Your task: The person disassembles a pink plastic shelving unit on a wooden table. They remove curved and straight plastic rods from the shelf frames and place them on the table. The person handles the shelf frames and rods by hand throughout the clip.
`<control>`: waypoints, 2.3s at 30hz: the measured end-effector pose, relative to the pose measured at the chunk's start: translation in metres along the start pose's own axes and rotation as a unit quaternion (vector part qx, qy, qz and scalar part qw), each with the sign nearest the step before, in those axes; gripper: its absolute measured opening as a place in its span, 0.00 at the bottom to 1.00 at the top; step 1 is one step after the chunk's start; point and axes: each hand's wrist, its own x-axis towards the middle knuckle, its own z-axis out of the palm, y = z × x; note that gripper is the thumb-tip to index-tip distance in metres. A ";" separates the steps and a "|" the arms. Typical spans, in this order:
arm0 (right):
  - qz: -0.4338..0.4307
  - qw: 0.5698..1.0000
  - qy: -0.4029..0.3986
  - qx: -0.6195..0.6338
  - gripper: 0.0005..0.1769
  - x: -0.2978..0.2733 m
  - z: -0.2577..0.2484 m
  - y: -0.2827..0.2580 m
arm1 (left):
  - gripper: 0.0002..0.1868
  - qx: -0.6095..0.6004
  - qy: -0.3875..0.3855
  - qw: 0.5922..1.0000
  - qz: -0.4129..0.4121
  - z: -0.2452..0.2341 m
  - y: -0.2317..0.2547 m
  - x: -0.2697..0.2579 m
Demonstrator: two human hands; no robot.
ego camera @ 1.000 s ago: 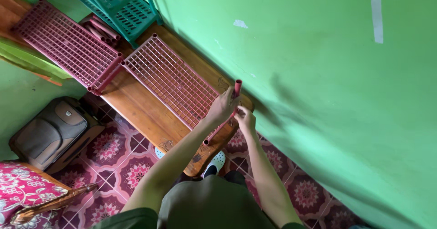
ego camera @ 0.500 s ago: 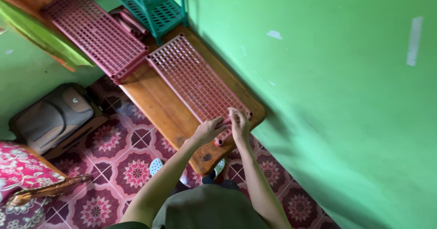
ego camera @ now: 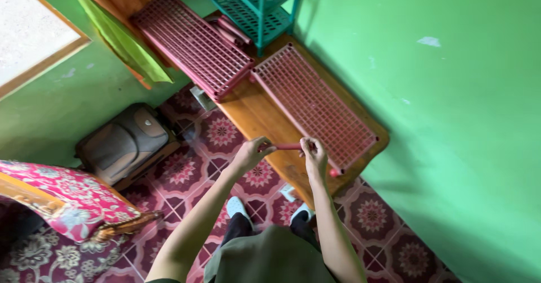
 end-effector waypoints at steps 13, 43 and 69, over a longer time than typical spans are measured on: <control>0.024 0.997 -0.045 0.059 0.16 -0.039 0.122 0.018 | 0.16 -0.084 0.160 0.978 0.100 -0.115 -0.103 -0.020; -0.028 0.992 0.055 0.110 0.16 0.232 0.326 -0.038 | 0.27 -0.031 0.161 0.984 0.071 -0.308 -0.139 0.260; 0.000 0.982 0.173 -0.082 0.30 0.378 0.428 0.025 | 0.42 0.221 -0.125 0.963 0.089 -0.350 -0.253 0.475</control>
